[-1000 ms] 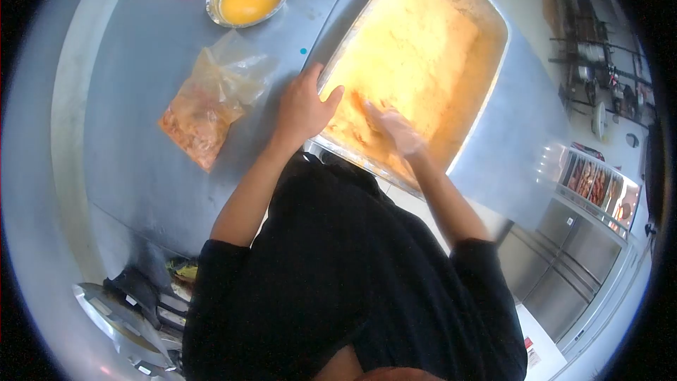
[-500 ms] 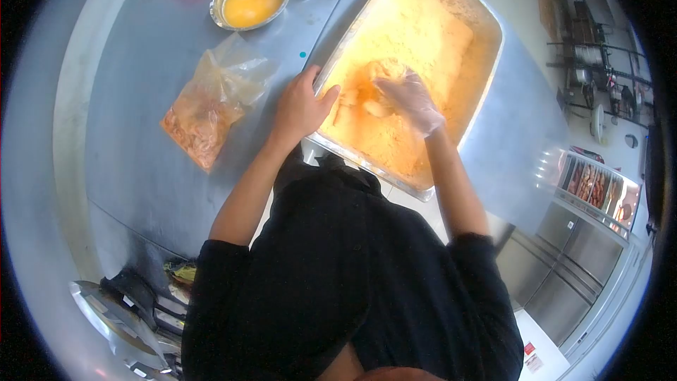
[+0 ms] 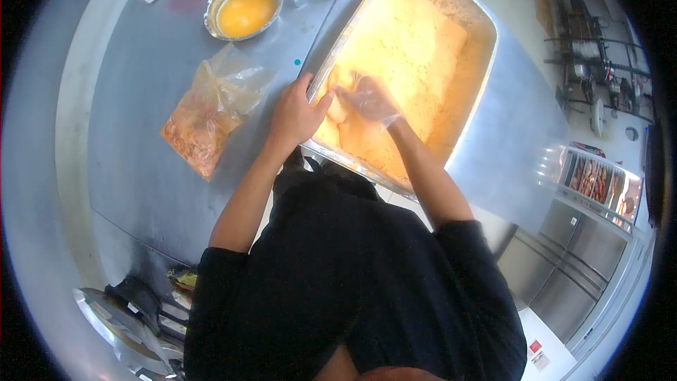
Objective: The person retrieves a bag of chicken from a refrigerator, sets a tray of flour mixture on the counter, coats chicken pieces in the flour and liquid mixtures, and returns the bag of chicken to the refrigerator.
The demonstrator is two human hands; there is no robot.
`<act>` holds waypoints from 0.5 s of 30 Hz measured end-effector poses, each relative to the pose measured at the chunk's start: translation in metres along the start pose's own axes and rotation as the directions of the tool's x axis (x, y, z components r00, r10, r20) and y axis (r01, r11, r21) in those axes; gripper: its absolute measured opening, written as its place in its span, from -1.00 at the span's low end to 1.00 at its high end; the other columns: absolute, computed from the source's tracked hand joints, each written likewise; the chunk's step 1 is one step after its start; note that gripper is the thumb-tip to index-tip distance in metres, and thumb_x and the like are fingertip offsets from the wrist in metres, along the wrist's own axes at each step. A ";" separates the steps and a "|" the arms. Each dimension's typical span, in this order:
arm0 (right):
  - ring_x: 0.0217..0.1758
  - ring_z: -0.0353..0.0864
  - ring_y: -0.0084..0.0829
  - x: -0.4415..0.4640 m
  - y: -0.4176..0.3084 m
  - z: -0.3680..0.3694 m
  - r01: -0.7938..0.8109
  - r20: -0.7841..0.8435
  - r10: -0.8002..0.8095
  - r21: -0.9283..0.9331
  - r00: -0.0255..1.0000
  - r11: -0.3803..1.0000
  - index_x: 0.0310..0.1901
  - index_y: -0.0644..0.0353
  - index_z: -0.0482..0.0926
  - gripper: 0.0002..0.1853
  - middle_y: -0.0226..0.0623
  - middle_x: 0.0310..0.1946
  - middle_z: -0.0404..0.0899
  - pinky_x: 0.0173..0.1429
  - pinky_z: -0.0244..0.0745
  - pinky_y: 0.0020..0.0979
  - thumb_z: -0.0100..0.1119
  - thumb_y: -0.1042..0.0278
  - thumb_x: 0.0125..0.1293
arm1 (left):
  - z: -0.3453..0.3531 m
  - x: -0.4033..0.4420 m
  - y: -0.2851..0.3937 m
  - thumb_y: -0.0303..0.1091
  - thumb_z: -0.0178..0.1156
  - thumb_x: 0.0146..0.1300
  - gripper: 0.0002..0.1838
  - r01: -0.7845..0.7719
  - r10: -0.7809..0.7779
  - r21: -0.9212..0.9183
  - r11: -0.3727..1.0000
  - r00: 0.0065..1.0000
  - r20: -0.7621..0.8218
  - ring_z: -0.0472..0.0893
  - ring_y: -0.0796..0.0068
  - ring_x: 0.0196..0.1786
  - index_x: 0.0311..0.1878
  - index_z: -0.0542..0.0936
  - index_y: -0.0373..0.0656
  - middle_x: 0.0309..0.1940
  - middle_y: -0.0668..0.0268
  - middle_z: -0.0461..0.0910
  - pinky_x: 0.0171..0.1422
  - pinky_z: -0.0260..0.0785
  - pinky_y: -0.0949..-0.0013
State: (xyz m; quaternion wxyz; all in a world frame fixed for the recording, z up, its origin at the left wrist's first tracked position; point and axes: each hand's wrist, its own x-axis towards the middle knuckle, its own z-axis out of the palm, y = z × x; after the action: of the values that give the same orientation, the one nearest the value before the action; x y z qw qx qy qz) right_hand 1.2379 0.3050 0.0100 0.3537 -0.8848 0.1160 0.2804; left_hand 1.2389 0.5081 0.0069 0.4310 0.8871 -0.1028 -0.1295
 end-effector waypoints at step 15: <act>0.39 0.46 0.21 -0.012 0.010 0.061 0.042 -0.262 -0.167 -0.425 0.950 0.904 0.35 0.28 0.47 -0.32 0.29 0.36 0.41 0.38 0.48 -0.07 0.22 0.22 0.17 | 0.004 0.002 -0.008 -0.04 0.36 0.29 -0.33 -0.027 0.027 0.011 1.000 1.000 0.015 0.60 -0.22 0.18 0.25 0.50 -0.41 0.10 -0.22 0.62 0.27 0.45 -0.02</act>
State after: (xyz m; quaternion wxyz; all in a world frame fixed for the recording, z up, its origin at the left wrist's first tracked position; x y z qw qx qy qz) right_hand 1.1984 0.3403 -0.0250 0.1514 -0.9761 0.0566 0.1449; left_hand 1.2397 0.5093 -0.0019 0.4269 0.8871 -0.1186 -0.1295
